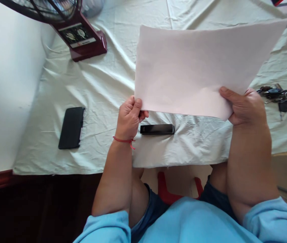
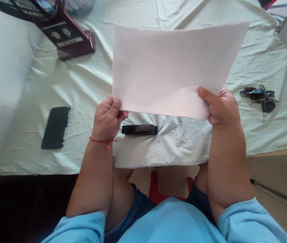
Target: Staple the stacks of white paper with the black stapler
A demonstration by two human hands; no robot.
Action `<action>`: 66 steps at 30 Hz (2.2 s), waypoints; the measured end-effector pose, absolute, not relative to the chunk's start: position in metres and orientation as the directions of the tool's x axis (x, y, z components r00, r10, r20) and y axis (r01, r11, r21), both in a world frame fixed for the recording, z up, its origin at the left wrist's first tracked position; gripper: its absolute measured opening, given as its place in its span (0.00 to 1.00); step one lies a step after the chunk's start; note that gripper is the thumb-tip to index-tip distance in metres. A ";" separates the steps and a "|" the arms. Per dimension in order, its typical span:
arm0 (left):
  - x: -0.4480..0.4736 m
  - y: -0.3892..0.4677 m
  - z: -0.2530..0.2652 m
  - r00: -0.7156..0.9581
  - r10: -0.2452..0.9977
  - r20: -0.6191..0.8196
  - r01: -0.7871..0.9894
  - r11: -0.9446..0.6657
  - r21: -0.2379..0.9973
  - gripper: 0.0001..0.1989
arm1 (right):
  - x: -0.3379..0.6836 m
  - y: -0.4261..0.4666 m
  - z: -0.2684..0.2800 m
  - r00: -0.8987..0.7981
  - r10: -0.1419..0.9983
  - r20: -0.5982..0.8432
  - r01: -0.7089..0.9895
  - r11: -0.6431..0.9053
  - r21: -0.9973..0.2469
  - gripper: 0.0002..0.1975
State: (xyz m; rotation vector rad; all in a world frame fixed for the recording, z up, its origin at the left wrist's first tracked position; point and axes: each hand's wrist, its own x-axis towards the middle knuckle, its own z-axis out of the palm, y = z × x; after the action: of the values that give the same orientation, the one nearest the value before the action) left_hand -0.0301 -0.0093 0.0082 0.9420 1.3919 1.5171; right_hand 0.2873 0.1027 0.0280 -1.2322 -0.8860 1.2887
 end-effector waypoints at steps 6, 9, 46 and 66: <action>-0.028 -0.015 0.019 -0.221 0.975 0.036 -0.093 -0.057 0.994 0.29 | 0.295 0.102 0.034 0.162 0.978 -0.127 -0.223 -0.089 -0.971 0.33; -0.027 -0.018 0.023 -0.165 0.986 0.029 -0.103 -0.046 0.994 0.28 | 0.302 0.102 0.035 0.167 0.978 -0.126 -0.216 -0.089 -0.972 0.33; -0.038 -0.036 0.041 0.113 0.992 -0.053 0.474 -0.007 0.880 0.11 | 0.400 0.086 0.030 0.209 0.929 -0.304 0.148 -0.338 -0.929 0.25; -0.035 -0.035 0.037 0.119 0.991 -0.054 0.436 -0.003 0.900 0.09 | 0.384 0.086 0.026 0.183 0.942 -0.281 0.089 -0.301 -0.949 0.25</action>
State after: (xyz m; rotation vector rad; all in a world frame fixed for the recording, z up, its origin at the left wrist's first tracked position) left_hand -0.0350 -0.0353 0.0365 1.5672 1.4390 0.8458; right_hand 0.3836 0.0864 0.0262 -1.5885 -1.0090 1.2338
